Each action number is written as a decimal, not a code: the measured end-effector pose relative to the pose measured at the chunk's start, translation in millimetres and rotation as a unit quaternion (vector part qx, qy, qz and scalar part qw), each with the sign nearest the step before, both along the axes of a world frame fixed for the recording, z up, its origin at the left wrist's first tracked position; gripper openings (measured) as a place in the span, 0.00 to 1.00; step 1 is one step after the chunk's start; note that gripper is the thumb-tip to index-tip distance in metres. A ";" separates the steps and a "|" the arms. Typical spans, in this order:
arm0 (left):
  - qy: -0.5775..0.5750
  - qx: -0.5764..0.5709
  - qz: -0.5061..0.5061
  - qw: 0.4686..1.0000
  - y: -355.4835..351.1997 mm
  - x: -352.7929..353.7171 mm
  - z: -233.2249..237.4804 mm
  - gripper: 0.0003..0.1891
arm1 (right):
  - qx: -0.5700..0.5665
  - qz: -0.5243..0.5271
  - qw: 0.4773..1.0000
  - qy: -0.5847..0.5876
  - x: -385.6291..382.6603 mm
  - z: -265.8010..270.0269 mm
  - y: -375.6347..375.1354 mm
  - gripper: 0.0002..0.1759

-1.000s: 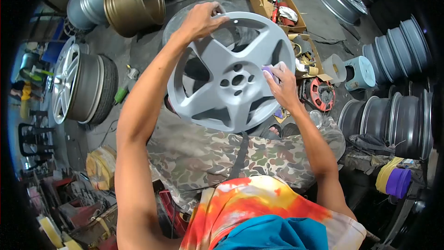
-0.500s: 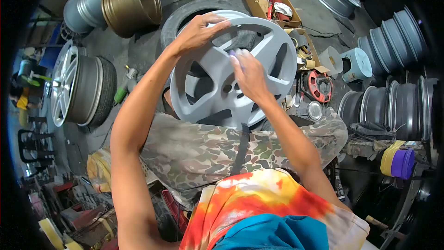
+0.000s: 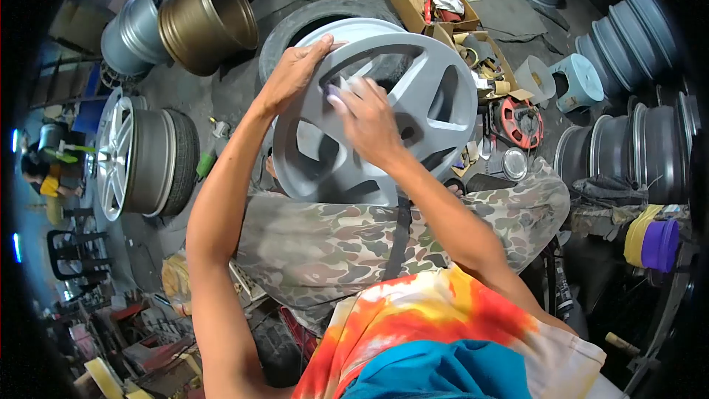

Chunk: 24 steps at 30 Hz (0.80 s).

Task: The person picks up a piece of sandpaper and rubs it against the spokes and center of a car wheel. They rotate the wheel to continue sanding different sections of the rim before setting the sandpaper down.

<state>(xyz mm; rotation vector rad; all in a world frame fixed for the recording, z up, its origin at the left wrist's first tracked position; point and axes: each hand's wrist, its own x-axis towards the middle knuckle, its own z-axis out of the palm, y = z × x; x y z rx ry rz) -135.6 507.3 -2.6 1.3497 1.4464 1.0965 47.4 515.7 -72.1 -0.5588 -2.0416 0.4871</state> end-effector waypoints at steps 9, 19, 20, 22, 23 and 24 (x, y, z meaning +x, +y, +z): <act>0.046 0.012 0.001 0.999 0.8 5.5 1.2 0.34 | -0.014 -0.022 1.000 0.006 -11.9 2.5 -1.4 0.09; 0.017 -0.042 0.025 0.999 3.4 0.5 5.7 0.38 | 0.009 -0.068 0.998 0.011 -8.9 -2.1 -6.2 0.08; 0.023 -0.043 0.024 0.999 3.5 -0.5 5.8 0.38 | 0.011 -0.060 0.998 0.027 -21.2 4.9 -8.8 0.07; 0.006 -0.043 0.035 0.998 1.1 -2.5 5.1 0.40 | 0.023 -0.068 0.997 0.030 -12.0 -3.5 -11.2 0.10; 0.012 -0.030 0.037 0.999 -0.1 -4.0 5.0 0.39 | 0.054 -0.082 0.995 0.009 2.5 -16.5 -11.5 0.12; 0.009 -0.026 0.040 0.999 3.1 -7.0 6.0 0.39 | 0.086 -0.094 0.992 -0.014 15.9 -29.5 -7.9 0.15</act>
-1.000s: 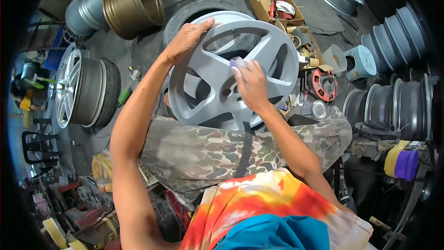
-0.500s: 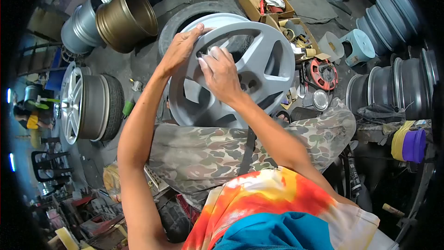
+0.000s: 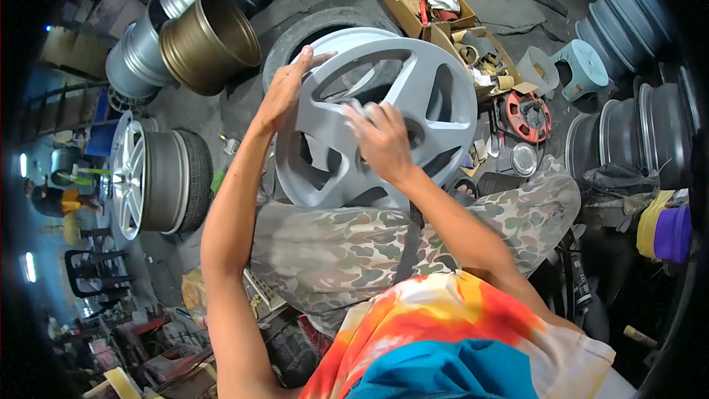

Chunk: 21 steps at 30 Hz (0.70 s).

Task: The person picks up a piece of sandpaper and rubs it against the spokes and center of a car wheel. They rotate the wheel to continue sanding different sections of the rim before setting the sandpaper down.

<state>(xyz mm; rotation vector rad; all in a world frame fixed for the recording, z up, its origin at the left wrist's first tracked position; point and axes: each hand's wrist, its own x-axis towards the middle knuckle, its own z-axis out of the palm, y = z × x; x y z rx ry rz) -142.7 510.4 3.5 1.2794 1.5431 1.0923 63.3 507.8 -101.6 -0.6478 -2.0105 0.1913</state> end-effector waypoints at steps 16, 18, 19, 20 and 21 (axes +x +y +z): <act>-0.017 -0.018 0.004 1.000 5.8 14.8 2.2 0.38 | 0.001 0.004 0.999 0.053 -29.8 24.8 -5.1 0.16; -0.002 0.010 -0.018 1.000 6.5 8.3 -2.1 0.38 | -0.003 0.009 0.998 0.057 -33.0 23.8 -5.7 0.18; 0.011 0.008 -0.004 1.000 4.4 8.8 1.3 0.38 | 0.003 0.003 0.999 0.042 -23.4 15.7 -5.3 0.19; 0.009 0.012 -0.001 1.000 4.7 6.7 3.7 0.38 | 0.009 -0.001 1.000 0.024 -6.6 2.8 -4.3 0.19; 0.027 0.005 0.008 1.000 2.6 7.2 7.0 0.39 | 0.002 -0.020 1.000 -0.003 6.3 -2.8 -3.6 0.20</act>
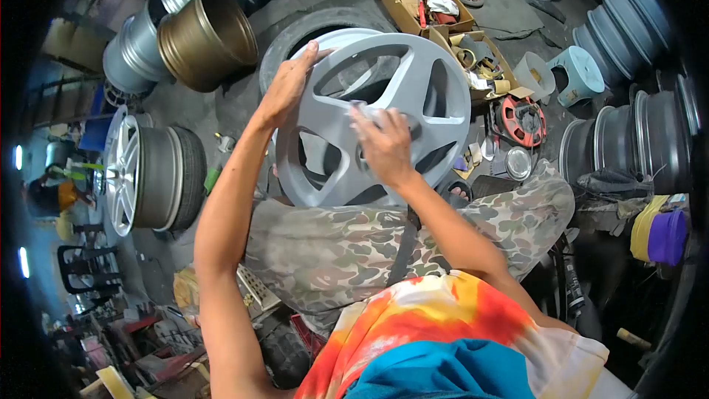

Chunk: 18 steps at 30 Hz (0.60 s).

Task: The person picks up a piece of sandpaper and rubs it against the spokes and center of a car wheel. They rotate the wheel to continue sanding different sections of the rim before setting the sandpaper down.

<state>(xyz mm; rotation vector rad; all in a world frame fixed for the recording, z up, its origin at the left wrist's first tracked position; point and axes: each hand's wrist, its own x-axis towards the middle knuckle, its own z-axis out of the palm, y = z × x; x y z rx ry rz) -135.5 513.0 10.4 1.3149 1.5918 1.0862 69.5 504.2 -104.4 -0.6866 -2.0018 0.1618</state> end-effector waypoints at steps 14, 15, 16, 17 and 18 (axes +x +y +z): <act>0.019 0.036 -0.024 0.999 -12.4 16.3 -4.7 0.32 | -0.118 -0.027 0.993 0.002 8.0 -2.6 -2.3 0.16; 0.020 0.037 -0.028 0.999 -10.3 19.8 -5.2 0.32 | -0.117 -0.031 0.993 0.004 -6.8 10.0 -6.9 0.16; 0.008 0.028 -0.041 0.999 -8.9 20.7 -7.3 0.31 | -0.109 0.005 0.993 0.044 -24.2 24.2 -9.4 0.16; -0.004 0.017 -0.051 0.999 -8.2 19.2 -10.2 0.30 | -0.100 0.044 0.990 0.085 -34.1 34.2 -9.1 0.15; 0.015 0.009 -0.046 0.999 -6.5 16.2 -15.3 0.28 | -0.123 0.032 0.990 0.055 -34.2 38.1 -9.1 0.15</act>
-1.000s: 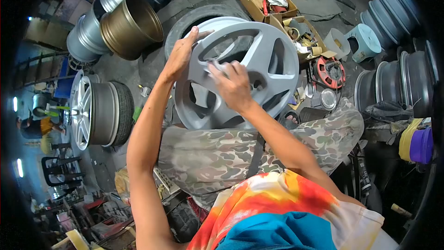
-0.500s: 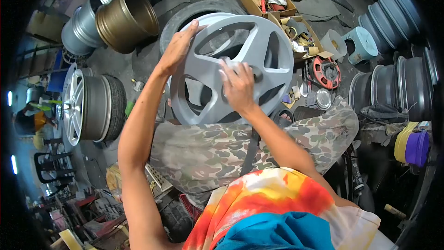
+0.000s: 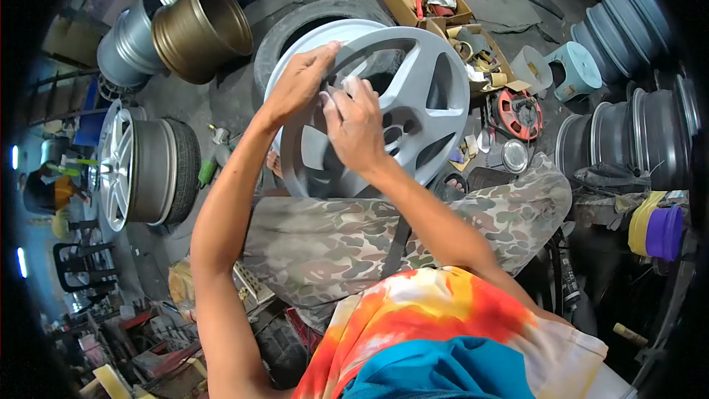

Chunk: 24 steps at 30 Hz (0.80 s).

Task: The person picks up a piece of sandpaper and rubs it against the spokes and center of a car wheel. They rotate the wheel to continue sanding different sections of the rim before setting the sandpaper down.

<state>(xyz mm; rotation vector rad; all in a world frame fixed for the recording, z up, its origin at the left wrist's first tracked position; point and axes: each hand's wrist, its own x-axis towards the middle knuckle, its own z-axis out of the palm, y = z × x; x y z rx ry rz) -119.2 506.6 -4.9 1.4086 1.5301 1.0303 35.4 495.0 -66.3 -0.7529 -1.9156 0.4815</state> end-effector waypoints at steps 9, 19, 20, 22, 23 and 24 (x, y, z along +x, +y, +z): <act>0.315 0.188 -0.019 0.930 0.0 6.1 -3.3 0.32 | 0.275 -0.003 0.902 -0.332 127.3 -4.9 113.0 0.19; 0.310 0.214 -0.036 0.926 2.9 2.5 -3.9 0.29 | -0.165 0.107 0.965 -0.174 106.1 -6.6 23.4 0.13; 0.319 0.209 -0.034 0.924 2.0 1.4 -0.9 0.29 | -0.192 0.152 0.962 -0.119 114.3 -2.6 18.2 0.12; 0.323 0.207 0.000 0.923 -6.6 5.7 -2.8 0.24 | -0.196 0.186 0.960 -0.067 132.1 -8.1 6.2 0.11; 0.329 0.199 0.006 0.923 -7.7 3.2 -0.6 0.24 | -0.162 0.173 0.969 -0.073 141.2 -11.1 8.5 0.11; 0.262 0.161 -0.007 0.952 -8.0 2.0 1.3 0.24 | -0.168 0.133 0.970 -0.113 149.5 -10.2 13.4 0.10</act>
